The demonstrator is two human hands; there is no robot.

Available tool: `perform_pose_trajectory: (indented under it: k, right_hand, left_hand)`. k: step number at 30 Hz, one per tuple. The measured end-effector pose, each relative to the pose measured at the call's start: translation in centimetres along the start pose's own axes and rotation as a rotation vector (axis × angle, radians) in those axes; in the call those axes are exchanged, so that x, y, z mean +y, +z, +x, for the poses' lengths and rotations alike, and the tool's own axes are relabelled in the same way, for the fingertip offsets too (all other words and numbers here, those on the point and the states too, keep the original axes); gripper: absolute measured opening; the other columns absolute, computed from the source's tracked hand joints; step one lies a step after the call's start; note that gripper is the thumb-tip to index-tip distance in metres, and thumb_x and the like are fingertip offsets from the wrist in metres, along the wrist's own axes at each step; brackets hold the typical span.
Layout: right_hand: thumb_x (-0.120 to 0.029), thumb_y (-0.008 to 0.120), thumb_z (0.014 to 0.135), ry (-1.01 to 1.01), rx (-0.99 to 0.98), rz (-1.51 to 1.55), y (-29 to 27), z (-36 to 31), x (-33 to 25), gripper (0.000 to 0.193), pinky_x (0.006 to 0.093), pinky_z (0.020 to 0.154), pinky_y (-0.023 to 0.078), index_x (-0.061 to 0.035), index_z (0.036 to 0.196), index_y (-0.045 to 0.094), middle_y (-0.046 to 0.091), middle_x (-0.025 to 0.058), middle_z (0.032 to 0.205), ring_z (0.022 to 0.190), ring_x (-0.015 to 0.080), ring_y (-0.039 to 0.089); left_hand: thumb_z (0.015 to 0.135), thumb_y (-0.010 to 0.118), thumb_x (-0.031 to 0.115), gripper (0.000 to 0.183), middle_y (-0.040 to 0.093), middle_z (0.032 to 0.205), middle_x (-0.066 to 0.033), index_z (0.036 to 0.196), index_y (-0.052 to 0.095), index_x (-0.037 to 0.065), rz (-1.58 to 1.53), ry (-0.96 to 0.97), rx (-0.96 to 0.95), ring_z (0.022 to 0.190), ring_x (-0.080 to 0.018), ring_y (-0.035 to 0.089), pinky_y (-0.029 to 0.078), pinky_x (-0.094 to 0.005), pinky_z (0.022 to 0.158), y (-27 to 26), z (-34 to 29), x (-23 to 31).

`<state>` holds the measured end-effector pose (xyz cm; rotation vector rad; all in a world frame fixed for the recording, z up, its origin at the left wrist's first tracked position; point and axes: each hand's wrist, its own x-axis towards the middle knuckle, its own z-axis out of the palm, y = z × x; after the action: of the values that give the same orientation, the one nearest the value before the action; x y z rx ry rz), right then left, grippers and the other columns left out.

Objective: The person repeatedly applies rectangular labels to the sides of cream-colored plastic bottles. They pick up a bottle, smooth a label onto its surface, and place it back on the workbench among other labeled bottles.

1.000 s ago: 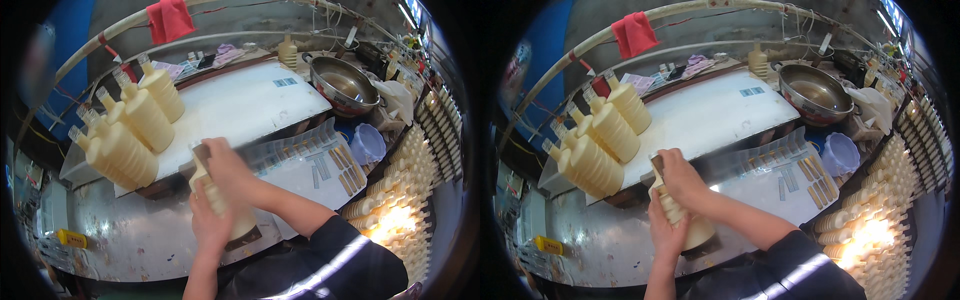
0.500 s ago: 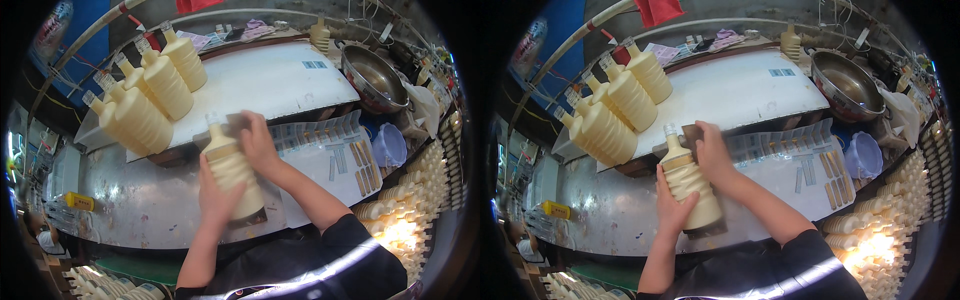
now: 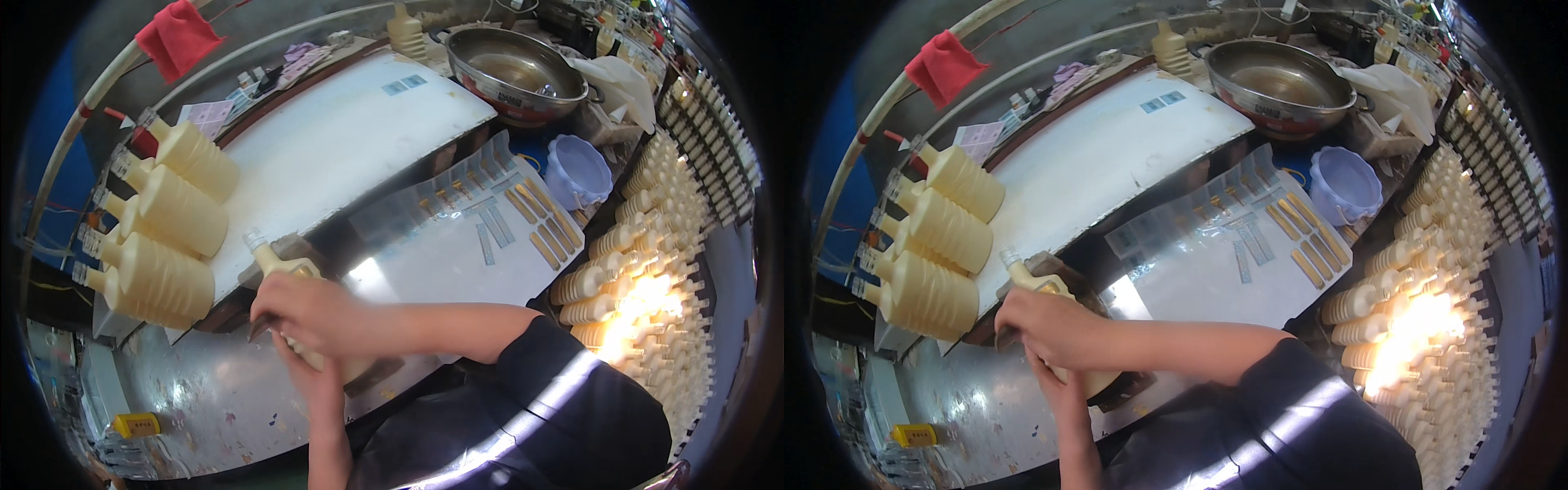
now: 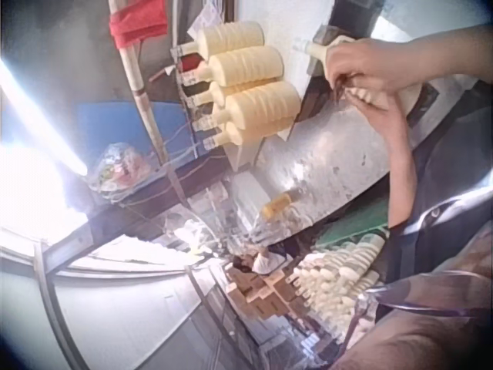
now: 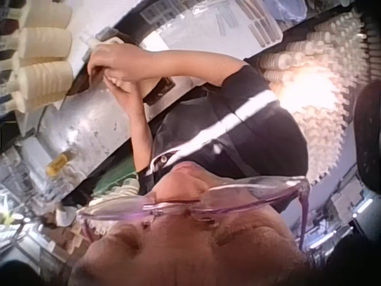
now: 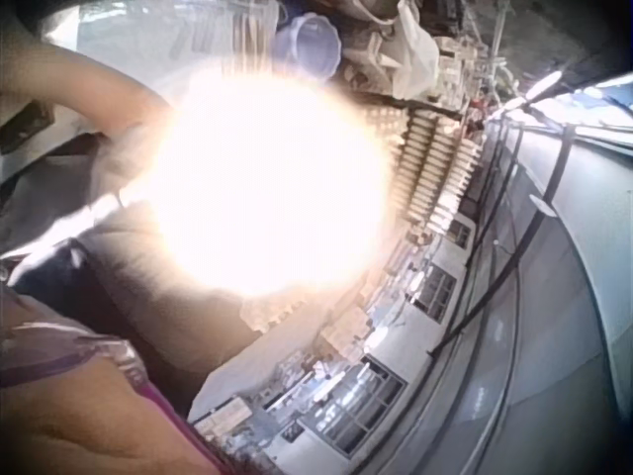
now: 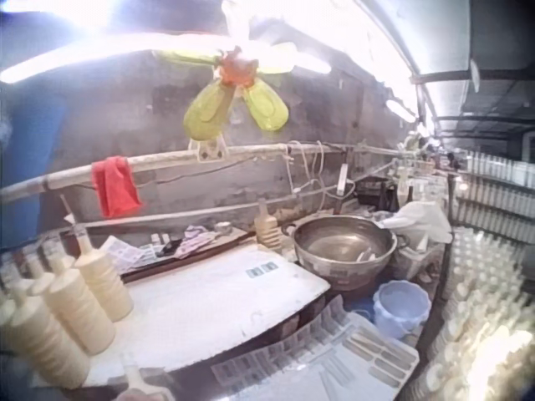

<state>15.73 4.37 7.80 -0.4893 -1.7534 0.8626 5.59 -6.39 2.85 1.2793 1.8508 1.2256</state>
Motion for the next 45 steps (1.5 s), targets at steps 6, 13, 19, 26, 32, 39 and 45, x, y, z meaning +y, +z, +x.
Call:
perform_pose_trajectory:
  k: [6,13,19,26,32,39,45]
  right_hand:
    - [-0.020,0.062,0.090,0.570,-0.194,-0.496,-10.2,-5.7,2.3,0.018,0.0495,0.076,0.053,-0.0054,0.097,0.071,0.069,0.0140,0.089,0.087,0.0395,0.068]
    - [-0.006,0.055,0.090,0.607,-0.162,-1.115,-19.1,-11.8,8.0,0.033,0.0476,0.081,0.057,-0.0014,0.119,0.069,0.067,0.0159,0.127,0.088,0.0379,0.071]
    - [-0.002,0.053,0.089,0.782,-0.438,-1.076,-18.2,-14.2,5.9,0.044,0.0469,0.079,0.059,0.0055,0.132,0.058,0.059,0.0193,0.141,0.085,0.0386,0.071]
    - [-0.007,0.061,0.087,0.508,-0.640,-0.949,-13.8,-21.3,-4.2,0.045,0.0398,0.056,0.058,0.0093,0.129,0.057,0.059,0.0262,0.131,0.065,0.0311,0.070]
    - [-0.025,0.074,0.090,0.405,-0.535,-0.913,-14.3,-21.9,-4.1,0.055,0.0401,0.066,0.058,-0.0042,0.137,0.055,0.063,0.0095,0.130,0.081,0.0290,0.071]
    - [-0.011,0.069,0.084,0.191,-0.466,-1.019,-14.3,-25.9,-3.1,0.041,0.0374,0.062,0.057,-0.0076,0.125,0.063,0.067,0.0087,0.117,0.082,0.0266,0.071]
    - [-0.013,0.074,0.086,0.375,-0.397,-0.567,-13.3,-23.9,-4.3,0.012,0.0371,0.063,0.056,-0.0056,0.094,0.074,0.071,0.0102,0.090,0.080,0.0272,0.071]
  left_hand:
    - [0.081,0.063,0.010,0.096,0.034,0.160,-0.0245,0.164,0.017,0.001,-0.191,-0.047,0.006,0.146,-0.0361,0.038,0.028,-0.0432,0.122,-0.2,-0.8,-0.9]
    - [0.085,0.063,0.016,0.091,0.037,0.158,-0.0227,0.164,0.018,0.001,-0.226,-0.021,0.024,0.144,-0.0342,0.040,0.030,-0.0435,0.121,0.6,-0.9,-0.4]
    - [0.089,0.062,0.019,0.087,0.037,0.158,-0.0216,0.163,0.020,-0.001,-0.193,0.003,0.039,0.143,-0.0329,0.041,0.031,-0.0431,0.120,0.5,-0.9,-0.1]
    - [0.089,0.060,0.008,0.084,0.035,0.160,-0.0216,0.163,0.021,0.000,-0.202,-0.021,0.065,0.145,-0.0316,0.040,0.029,-0.0415,0.121,0.6,-0.9,-0.4]
    - [0.098,0.058,0.012,0.074,0.037,0.157,-0.0208,0.162,0.023,0.004,-0.275,-0.026,0.115,0.140,-0.0310,0.042,0.032,-0.0418,0.118,0.4,-1.3,-1.3]
    - [0.097,0.066,0.013,0.067,0.049,0.145,-0.0175,0.156,0.035,0.005,-0.331,-0.040,0.125,0.127,-0.0275,0.051,0.040,-0.0408,0.110,-0.7,-4.5,-3.6]
    - [0.094,0.069,0.014,0.051,0.057,0.137,-0.0125,0.141,0.053,0.002,-0.163,0.076,0.105,0.127,-0.0234,0.054,0.040,-0.0394,0.111,-1.6,-5.8,-4.0]
